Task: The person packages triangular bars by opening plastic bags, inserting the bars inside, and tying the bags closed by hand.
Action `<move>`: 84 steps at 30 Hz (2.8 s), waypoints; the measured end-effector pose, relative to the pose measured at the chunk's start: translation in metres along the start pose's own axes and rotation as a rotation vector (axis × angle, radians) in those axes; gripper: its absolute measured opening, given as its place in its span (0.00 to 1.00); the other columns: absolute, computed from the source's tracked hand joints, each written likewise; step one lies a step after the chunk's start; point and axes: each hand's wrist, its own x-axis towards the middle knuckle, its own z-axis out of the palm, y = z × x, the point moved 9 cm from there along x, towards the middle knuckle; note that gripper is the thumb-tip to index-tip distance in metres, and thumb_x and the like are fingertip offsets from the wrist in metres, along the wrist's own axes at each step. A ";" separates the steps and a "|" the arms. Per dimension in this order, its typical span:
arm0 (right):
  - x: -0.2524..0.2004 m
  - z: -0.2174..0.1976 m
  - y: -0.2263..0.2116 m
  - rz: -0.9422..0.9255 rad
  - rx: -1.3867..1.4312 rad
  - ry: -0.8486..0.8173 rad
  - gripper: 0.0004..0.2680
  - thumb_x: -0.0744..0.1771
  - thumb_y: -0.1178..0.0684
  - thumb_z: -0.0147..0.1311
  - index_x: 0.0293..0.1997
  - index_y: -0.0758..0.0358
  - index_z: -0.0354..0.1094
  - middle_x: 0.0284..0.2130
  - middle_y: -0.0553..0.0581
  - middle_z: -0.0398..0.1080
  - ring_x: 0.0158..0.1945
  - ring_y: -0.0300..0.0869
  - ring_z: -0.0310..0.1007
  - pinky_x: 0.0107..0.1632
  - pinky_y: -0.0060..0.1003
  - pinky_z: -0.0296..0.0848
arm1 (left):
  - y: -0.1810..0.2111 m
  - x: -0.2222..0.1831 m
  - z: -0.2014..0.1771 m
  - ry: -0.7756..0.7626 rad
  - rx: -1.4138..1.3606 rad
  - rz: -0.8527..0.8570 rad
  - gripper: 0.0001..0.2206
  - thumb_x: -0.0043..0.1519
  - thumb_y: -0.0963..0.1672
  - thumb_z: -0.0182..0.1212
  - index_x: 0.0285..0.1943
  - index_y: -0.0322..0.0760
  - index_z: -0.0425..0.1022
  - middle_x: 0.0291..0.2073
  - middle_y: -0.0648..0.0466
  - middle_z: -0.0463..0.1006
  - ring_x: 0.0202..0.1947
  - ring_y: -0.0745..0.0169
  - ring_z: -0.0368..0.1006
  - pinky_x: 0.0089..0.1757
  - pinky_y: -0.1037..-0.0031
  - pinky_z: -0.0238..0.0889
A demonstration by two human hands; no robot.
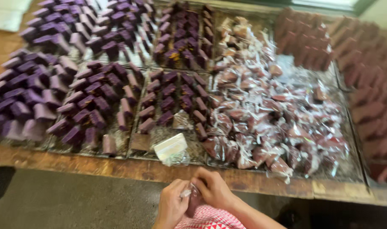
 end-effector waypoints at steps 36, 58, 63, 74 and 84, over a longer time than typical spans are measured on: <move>-0.044 -0.487 0.169 -0.023 -0.591 1.150 0.06 0.74 0.57 0.51 0.45 0.68 0.73 0.39 0.62 0.76 0.39 0.47 0.75 0.43 0.43 0.72 | -0.052 0.106 0.126 -0.081 -1.290 -0.427 0.31 0.52 0.35 0.56 0.69 0.31 0.61 0.52 0.42 0.71 0.44 0.58 0.70 0.38 0.68 0.66; 0.048 -0.100 0.012 -0.256 -0.258 -0.093 0.08 0.60 0.58 0.65 0.35 0.66 0.69 0.40 0.60 0.75 0.46 0.56 0.73 0.45 0.45 0.72 | -0.005 0.105 0.089 -0.190 -0.581 -0.265 0.27 0.65 0.40 0.60 0.75 0.39 0.59 0.64 0.48 0.73 0.62 0.68 0.69 0.58 0.75 0.64; 0.035 -0.099 0.047 0.038 -0.350 -0.201 0.03 0.66 0.57 0.59 0.40 0.64 0.73 0.34 0.61 0.75 0.43 0.54 0.75 0.47 0.44 0.73 | -0.042 0.080 0.096 -0.203 -0.614 -0.418 0.11 0.64 0.43 0.69 0.48 0.28 0.81 0.37 0.51 0.84 0.36 0.65 0.74 0.41 0.72 0.68; 0.033 -0.099 0.052 0.221 -0.289 -0.040 0.07 0.65 0.52 0.61 0.36 0.67 0.75 0.25 0.60 0.75 0.26 0.47 0.75 0.33 0.40 0.72 | -0.053 0.076 0.089 -0.198 -0.663 -0.481 0.08 0.60 0.43 0.69 0.44 0.35 0.78 0.34 0.53 0.82 0.31 0.68 0.77 0.37 0.73 0.72; 0.030 -0.116 0.039 0.257 -0.022 0.050 0.10 0.65 0.53 0.58 0.49 0.61 0.74 0.28 0.55 0.77 0.27 0.37 0.71 0.32 0.35 0.71 | -0.054 0.085 0.085 -0.155 -0.928 -0.524 0.14 0.56 0.41 0.69 0.52 0.34 0.80 0.35 0.54 0.83 0.29 0.66 0.75 0.31 0.74 0.69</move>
